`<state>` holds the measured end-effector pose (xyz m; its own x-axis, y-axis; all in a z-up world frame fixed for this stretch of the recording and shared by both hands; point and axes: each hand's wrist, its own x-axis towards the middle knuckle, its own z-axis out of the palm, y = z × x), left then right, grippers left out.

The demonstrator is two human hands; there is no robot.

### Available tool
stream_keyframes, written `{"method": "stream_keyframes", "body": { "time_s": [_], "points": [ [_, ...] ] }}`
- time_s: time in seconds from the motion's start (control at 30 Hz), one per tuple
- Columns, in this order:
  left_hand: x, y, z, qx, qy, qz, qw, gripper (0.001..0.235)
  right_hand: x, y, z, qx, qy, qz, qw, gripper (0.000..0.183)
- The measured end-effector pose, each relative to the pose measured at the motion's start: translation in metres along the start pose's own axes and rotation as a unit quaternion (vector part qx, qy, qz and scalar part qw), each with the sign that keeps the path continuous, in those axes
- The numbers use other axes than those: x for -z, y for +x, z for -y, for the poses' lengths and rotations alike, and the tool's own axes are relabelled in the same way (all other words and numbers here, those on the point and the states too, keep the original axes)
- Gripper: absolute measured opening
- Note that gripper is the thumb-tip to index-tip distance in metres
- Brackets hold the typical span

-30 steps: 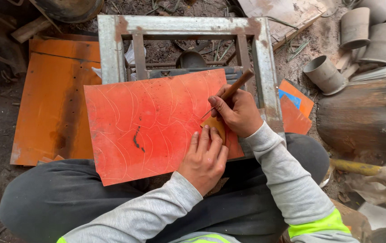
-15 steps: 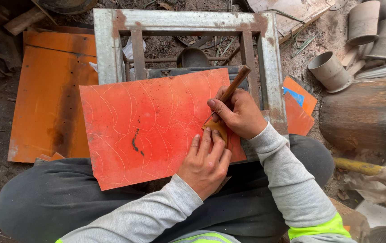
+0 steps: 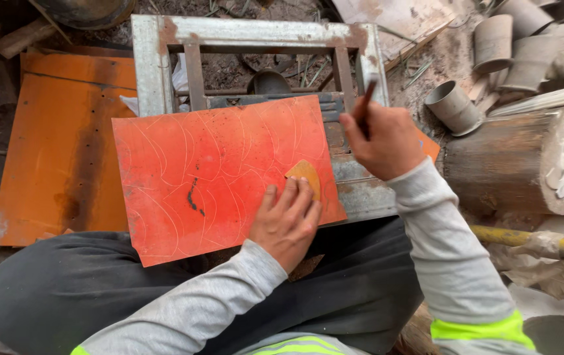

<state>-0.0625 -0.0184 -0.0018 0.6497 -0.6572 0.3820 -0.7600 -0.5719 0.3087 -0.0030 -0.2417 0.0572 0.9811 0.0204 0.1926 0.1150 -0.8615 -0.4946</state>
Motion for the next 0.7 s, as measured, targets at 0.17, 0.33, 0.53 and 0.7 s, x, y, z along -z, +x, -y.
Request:
{"method": "stream_keyframes", "body": {
  "time_s": [0.17,0.33,0.53,0.7],
  "points": [
    [0.009,-0.005,0.010,0.068,-0.104,0.003,0.992,0.037,0.019,-0.039,0.012,-0.124,0.211,0.045,0.969,0.021],
    [0.006,-0.006,0.015,0.103,-0.128,0.009,0.986,0.075,-0.013,-0.067,0.028,-0.123,0.350,0.142,0.918,0.018],
    [0.000,-0.007,0.017,0.127,-0.132,0.048,0.982,0.090,-0.027,-0.066,0.034,-0.167,0.263,0.177,0.934,0.021],
    [0.000,-0.006,0.019,0.130,-0.138,0.027,0.982,0.096,-0.037,-0.064,0.028,-0.179,0.311,0.183,0.915,0.020]
  ]
}}
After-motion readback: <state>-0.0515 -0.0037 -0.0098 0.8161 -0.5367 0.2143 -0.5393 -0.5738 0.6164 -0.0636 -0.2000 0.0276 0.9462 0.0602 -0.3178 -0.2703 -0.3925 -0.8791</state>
